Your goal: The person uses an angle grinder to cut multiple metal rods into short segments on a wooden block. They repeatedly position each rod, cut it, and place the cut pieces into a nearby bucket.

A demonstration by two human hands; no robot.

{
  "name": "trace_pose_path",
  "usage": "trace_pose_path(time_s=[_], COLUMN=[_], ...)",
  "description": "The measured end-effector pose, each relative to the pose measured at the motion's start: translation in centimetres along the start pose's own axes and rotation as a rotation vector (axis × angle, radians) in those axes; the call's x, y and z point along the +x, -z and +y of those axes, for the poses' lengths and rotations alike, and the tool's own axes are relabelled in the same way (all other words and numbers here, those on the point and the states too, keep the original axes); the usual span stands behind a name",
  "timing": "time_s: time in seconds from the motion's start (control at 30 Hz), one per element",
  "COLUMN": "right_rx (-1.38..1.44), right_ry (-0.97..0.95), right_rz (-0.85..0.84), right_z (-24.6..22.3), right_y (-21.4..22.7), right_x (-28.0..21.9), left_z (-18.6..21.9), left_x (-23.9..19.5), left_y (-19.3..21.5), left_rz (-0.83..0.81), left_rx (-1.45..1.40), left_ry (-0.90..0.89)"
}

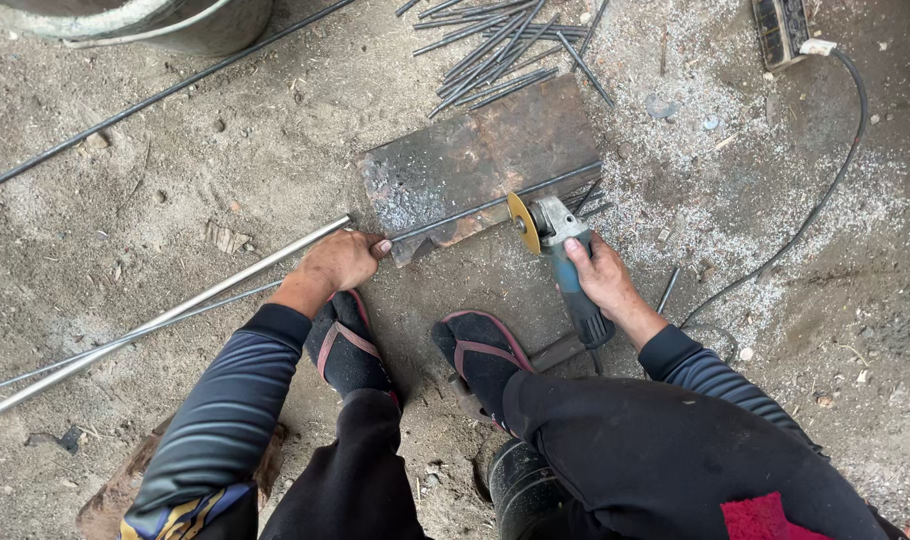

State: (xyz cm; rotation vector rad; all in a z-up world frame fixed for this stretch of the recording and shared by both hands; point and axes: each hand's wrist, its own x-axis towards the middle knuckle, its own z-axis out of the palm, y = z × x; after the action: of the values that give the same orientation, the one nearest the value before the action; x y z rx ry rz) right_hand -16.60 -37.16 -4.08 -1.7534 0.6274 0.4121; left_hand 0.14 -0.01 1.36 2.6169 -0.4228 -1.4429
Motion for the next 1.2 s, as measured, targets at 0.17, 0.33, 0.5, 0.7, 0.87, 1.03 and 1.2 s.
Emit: trace_pose_path(time_s=[0.17, 0.33, 0.5, 0.7, 0.87, 1.03, 1.2], right_rx=[-0.049, -0.13, 0.028, -0.007, -0.19, 0.041, -0.004], right_ry=[0.013, 0.104, -0.05, -0.014, 0.155, -0.043, -0.001], right_rz=[0.035, 0.068, 0.048, 0.069, 0.111, 0.011, 0.034], right_z=[0.8, 0.9, -0.2, -0.3, 0.5, -0.2, -1.1], right_y=[-0.1, 0.1, -0.2, 0.0, 0.2, 0.2, 0.0], right_x=[0.6, 0.9, 1.1, 1.7, 1.9, 1.9, 1.6], left_z=[-0.2, -0.3, -0.6, -1.1, -1.4, -1.3, -1.7], left_x=[0.2, 0.1, 0.0, 0.4, 0.7, 0.6, 0.5], left_y=[-0.3, -0.3, -0.6, -1.1, -1.7, -1.7, -2.0], left_rz=[0.005, 0.009, 0.06, 0.112, 0.122, 0.163, 0.194], left_rx=[0.002, -0.003, 0.01, 0.022, 0.023, 0.02, -0.014], left_ry=[-0.014, -0.023, -0.068, -0.093, -0.09, -0.091, -0.114])
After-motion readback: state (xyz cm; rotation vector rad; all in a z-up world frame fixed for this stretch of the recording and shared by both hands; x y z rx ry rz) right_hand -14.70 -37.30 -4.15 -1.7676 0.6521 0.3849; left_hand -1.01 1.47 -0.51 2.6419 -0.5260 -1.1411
